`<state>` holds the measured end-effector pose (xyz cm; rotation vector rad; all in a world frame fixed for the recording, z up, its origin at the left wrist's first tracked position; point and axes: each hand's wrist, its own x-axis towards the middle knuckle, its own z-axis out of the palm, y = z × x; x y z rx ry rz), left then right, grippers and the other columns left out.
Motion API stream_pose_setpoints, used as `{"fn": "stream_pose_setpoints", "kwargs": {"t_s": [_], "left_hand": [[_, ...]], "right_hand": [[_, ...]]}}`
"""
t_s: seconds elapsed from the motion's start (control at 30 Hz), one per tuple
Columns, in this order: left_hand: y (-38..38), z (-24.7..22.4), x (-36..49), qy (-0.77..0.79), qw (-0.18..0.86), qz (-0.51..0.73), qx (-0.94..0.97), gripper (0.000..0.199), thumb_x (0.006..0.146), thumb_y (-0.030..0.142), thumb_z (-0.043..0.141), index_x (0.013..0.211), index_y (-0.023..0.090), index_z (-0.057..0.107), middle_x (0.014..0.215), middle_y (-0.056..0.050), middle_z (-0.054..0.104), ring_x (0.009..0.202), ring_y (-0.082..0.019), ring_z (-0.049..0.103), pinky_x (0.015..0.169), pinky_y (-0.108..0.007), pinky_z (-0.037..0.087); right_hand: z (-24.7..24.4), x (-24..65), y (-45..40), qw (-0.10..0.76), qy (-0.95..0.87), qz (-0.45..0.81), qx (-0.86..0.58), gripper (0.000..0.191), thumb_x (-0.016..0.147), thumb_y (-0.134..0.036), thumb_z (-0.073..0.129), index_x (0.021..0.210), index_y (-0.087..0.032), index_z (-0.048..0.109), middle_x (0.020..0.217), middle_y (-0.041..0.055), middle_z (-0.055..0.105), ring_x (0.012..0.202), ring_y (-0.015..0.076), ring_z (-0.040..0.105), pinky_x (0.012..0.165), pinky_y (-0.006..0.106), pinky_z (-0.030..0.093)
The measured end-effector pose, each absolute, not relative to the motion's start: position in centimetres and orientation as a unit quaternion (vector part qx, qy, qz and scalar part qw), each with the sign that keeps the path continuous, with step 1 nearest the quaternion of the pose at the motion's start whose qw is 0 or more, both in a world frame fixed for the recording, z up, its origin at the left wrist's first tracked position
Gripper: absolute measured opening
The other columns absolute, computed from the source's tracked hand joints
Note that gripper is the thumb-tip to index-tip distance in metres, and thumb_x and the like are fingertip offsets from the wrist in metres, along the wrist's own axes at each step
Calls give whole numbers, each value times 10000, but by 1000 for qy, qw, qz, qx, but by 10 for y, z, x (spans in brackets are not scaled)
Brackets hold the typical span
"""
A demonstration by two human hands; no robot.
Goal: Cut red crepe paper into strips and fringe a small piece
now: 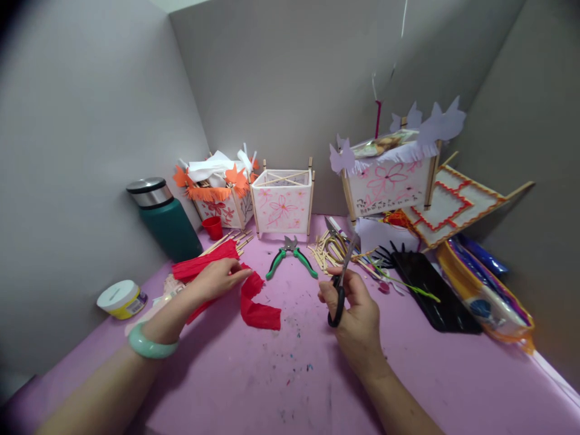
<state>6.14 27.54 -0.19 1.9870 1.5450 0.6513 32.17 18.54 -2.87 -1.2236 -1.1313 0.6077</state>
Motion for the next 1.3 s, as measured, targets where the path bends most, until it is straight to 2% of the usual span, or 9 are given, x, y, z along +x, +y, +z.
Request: {"fn": "stream_pose_setpoints", "kwargs": {"t_s": [0.1,0.23,0.47,0.6,0.7,0.83,0.93,1.13,1.3], "left_hand": [[268,-10,73,540,344,228,734,353,698,476,709,537,198,564,513,15,548,528,-149,519,506,-249,340],[255,3,88,413,560,240,677,295,766,455,691,829,168,666,781,-51,705,662,-158,630,625,-267,471],[258,11,112,316,752,340,468,233,725,299,793,818,131,661,734,-56,711,644,-157,680,683,-283,534],[264,-10,121,371,767,350,389,200,720,222,789,841,114,671,747,-72,726,623,-156,690,630,-248,527],[264,-22,122,386,763,353,381,234,693,217,812,855,103,689,758,-83,733,628,-150,687,643,-242,526],[261,-31,122,381,753,354,402,312,636,284,858,836,94,714,753,-82,732,613,-127,659,632,-226,498],[259,-34,122,383,743,349,423,334,625,336,860,813,99,718,749,-81,728,603,-125,645,625,-235,485],[249,-32,128,377,734,327,461,389,623,414,847,835,132,683,683,-47,709,571,-143,646,589,-252,478],[242,-32,132,384,734,313,464,370,607,414,838,761,150,628,648,-34,695,537,-142,629,556,-250,466]], "right_hand": [[-31,320,185,628,-498,268,-534,311,829,-459,634,1021,-221,579,716,-17,601,628,155,598,610,286,491],[-36,324,188,589,-522,271,-554,341,839,-482,616,1050,-216,577,724,-10,616,634,167,603,582,283,468],[-42,349,197,221,-749,89,-618,472,744,-307,708,1192,-183,622,1076,132,679,1012,319,602,842,437,431],[-41,358,194,131,-765,105,-621,611,770,-251,658,1364,-195,527,1259,162,616,1174,345,535,923,473,401],[-40,360,194,128,-774,80,-615,540,801,-264,651,1333,-227,563,1245,133,643,1165,338,551,945,484,389],[-40,363,197,116,-755,-4,-646,196,839,-358,650,973,-263,756,955,101,703,943,330,617,796,466,428],[-36,361,199,176,-733,-28,-656,189,844,-392,647,810,-258,775,898,97,667,901,309,600,760,440,432],[-21,313,203,384,-696,212,-568,344,851,-435,633,1117,-222,688,1034,69,683,909,222,627,790,348,484],[-31,289,216,503,-594,288,-558,231,862,-374,578,771,-201,700,759,20,704,732,189,635,690,293,480]]}}
